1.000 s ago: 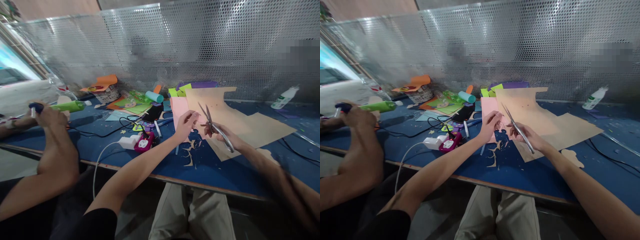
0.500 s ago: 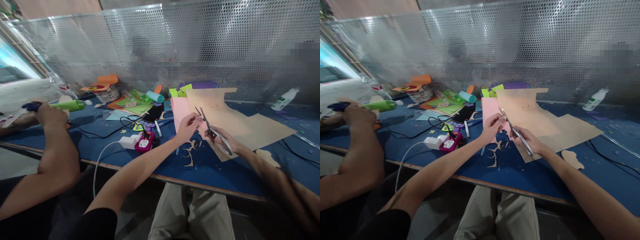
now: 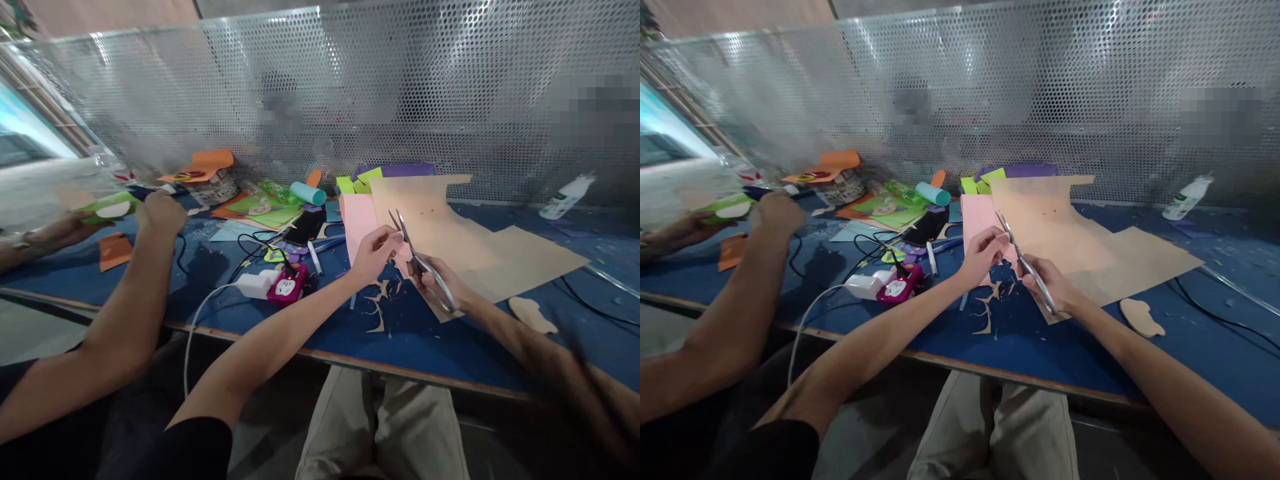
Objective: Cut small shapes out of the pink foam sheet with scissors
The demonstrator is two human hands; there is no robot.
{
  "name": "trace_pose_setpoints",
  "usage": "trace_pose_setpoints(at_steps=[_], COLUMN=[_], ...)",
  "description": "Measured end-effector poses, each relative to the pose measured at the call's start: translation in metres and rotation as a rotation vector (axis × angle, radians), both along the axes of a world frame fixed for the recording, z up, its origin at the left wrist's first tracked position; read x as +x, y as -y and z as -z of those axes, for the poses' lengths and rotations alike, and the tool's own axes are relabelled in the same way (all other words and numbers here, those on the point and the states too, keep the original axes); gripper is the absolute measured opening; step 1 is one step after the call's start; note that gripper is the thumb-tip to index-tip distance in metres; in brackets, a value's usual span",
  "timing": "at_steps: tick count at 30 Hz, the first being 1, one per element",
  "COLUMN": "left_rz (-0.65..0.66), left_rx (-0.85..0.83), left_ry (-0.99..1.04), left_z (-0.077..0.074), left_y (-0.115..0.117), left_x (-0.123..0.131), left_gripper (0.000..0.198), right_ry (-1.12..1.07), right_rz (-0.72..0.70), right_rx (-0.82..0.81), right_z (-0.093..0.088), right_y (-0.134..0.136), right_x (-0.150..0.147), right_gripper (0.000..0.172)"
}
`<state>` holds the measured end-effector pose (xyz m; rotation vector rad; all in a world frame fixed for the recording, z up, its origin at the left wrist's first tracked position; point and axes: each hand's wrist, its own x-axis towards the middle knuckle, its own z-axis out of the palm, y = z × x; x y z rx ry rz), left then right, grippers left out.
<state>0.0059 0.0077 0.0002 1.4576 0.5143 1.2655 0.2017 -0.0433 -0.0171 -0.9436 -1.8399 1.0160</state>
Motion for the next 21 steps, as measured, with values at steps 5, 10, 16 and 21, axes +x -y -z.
trace_pose_setpoints(at_steps=[5, 10, 16, 21], left_rz=[0.004, -0.002, 0.013, 0.046], left_rx=[-0.045, -0.051, -0.034, -0.057], left_ry=[-0.011, -0.022, -0.019, -0.014], left_z=[-0.0039, -0.0058, -0.0036, 0.0024], left_y=[0.0033, 0.0039, 0.0008, -0.0039], left_x=[-0.0011, -0.0024, -0.0026, -0.0026], left_gripper=[0.047, 0.045, 0.043, 0.044], right_ry=[-0.023, -0.036, -0.018, 0.013], right_rz=[0.023, 0.033, 0.017, 0.031], right_rx=[-0.022, -0.036, -0.039, -0.058], right_z=[0.0024, 0.0014, 0.0015, 0.0023], right_y=[0.001, 0.0004, -0.0012, -0.0011], right_x=[-0.0028, -0.0035, -0.0013, 0.0], right_gripper=[0.066, 0.064, 0.067, 0.068])
